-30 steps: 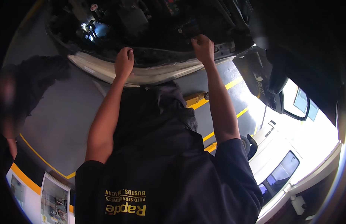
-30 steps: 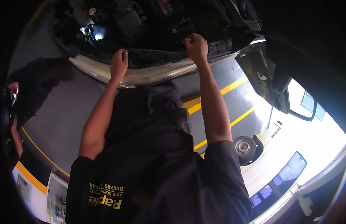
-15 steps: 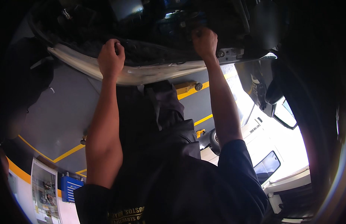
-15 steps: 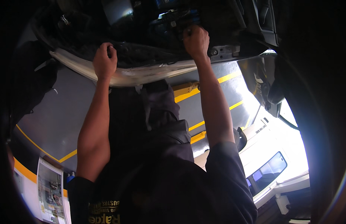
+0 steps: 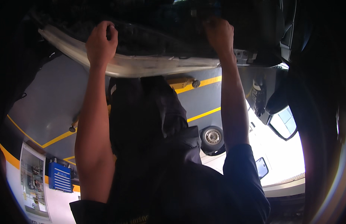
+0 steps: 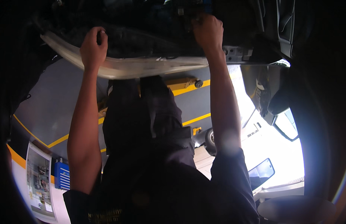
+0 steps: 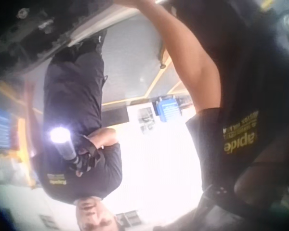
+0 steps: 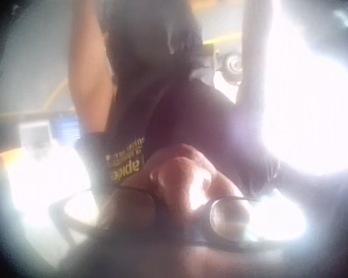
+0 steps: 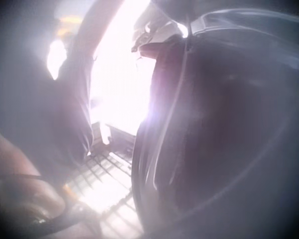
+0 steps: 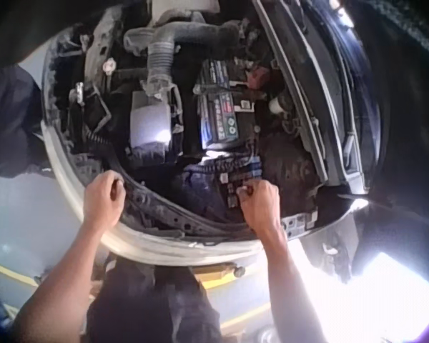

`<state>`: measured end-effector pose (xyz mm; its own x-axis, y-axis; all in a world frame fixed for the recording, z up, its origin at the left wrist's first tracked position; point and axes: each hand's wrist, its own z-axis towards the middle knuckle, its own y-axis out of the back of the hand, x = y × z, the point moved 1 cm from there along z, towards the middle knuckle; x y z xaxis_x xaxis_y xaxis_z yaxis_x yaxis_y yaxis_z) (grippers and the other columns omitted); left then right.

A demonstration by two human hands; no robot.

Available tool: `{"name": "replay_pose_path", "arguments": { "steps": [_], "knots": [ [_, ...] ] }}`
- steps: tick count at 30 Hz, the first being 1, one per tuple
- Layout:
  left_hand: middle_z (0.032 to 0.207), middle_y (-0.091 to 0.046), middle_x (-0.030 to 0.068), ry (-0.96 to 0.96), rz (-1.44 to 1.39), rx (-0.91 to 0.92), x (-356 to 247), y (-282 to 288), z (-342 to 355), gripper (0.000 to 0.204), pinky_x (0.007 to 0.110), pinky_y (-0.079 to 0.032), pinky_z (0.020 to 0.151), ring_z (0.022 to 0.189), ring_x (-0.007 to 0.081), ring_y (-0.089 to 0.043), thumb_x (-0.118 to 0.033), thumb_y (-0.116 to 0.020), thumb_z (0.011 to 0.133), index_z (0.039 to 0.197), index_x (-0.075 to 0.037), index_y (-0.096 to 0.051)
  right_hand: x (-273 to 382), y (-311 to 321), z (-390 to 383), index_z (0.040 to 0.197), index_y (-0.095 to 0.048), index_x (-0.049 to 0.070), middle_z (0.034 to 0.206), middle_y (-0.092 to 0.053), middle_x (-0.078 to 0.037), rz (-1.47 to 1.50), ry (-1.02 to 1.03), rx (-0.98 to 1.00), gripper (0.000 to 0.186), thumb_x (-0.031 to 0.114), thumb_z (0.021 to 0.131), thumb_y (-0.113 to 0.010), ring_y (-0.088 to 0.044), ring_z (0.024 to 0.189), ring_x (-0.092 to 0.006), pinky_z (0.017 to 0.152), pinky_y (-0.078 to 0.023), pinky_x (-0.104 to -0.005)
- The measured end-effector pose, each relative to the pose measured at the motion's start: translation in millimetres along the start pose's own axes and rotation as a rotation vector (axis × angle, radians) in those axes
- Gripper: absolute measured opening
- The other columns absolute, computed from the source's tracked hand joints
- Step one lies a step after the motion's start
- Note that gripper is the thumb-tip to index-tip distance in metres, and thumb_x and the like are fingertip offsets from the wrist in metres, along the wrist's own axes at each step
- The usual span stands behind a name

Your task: The person uses a light-up circuit tester and their hands to check fuses inside an engine-bay fuse box. They remove the cover, probe individual fuses with the tester, remove a fuse for closer inspection, and then replace the fuse and the cover.

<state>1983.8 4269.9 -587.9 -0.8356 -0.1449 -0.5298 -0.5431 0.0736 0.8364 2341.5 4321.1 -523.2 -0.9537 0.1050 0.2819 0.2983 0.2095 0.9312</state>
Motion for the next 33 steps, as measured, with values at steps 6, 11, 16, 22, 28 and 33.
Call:
{"name": "replay_pose_path", "arguments": {
  "steps": [6, 11, 16, 22, 28, 33],
  "knots": [
    [0.097, -0.074, 0.0062, -0.051, -0.045, -0.095, 7.8, -4.8, -0.9, 0.015, 0.042, -0.058, 0.076, 0.089, 0.0276, -0.073, -0.027, -0.06, 0.101, 0.106, -0.015, -0.067, -10.5, 1.1, 0.9, 0.105, -0.077, 0.005, 0.092, -0.076, -0.02, 0.058, 0.167, -0.031, 0.023, 0.022, 0.09, -0.076, -0.076, 0.088, -0.0364, 0.082, -0.06, -0.0448],
    [0.097, -0.074, 0.0065, -0.067, -0.038, -0.111, 13.5, -8.9, 0.4, 0.016, 0.043, -0.057, 0.075, 0.087, 0.0304, -0.072, -0.029, -0.061, 0.1, 0.106, -0.016, -0.068, -23.6, 4.7, 1.8, 0.108, -0.079, 0.008, 0.093, -0.078, -0.016, 0.004, 0.257, 0.006, 0.025, 0.029, 0.094, -0.074, -0.077, 0.089, -0.0327, 0.082, -0.061, -0.0418],
    [0.1, -0.075, 0.0081, -0.094, -0.081, -0.13, 18.8, -10.7, 0.8, 0.02, 0.044, -0.057, 0.077, 0.091, 0.0337, -0.072, -0.031, -0.06, 0.101, 0.108, -0.015, -0.069, -16.9, 13.6, 3.8, 0.104, -0.077, 0.004, 0.094, -0.076, -0.018, -0.036, 0.331, -0.002, 0.021, 0.021, 0.092, -0.074, -0.075, 0.087, -0.0345, 0.08, -0.059, -0.0415],
    [0.107, -0.076, 0.0115, -0.095, -0.053, -0.092, 24.5, -7.7, -0.4, 0.025, 0.042, -0.055, 0.084, 0.101, 0.0365, -0.072, -0.034, -0.059, 0.103, 0.115, -0.015, -0.07, -0.5, 19.5, -5.0, 0.095, -0.074, -0.002, 0.088, -0.071, -0.025, 0.023, 0.397, -0.084, 0.015, 0.007, 0.083, -0.076, -0.07, 0.084, -0.0428, 0.077, -0.056, -0.0463],
    [0.108, -0.076, 0.0113, -0.093, -0.066, -0.085, 26.9, -7.7, -0.2, 0.027, 0.041, -0.055, 0.084, 0.103, 0.0363, -0.072, -0.036, -0.059, 0.104, 0.116, -0.015, -0.071, 2.7, 21.8, -8.4, 0.091, -0.076, -0.003, 0.086, -0.072, -0.024, 0.063, 0.34, -0.077, 0.015, 0.009, 0.082, -0.079, -0.073, 0.083, -0.0401, 0.075, -0.057, -0.0435],
    [0.108, -0.076, 0.0106, -0.089, -0.058, -0.083, 27.0, -7.5, 0.1, 0.027, 0.041, -0.054, 0.085, 0.105, 0.0359, -0.071, -0.037, -0.06, 0.104, 0.118, -0.017, -0.071, 0.2, 20.2, -5.0, 0.093, -0.077, -0.001, 0.085, -0.073, -0.024, 0.084, 0.275, -0.061, 0.017, 0.011, 0.081, -0.08, -0.074, 0.082, -0.038, 0.074, -0.058, -0.0414]
  ]
}}
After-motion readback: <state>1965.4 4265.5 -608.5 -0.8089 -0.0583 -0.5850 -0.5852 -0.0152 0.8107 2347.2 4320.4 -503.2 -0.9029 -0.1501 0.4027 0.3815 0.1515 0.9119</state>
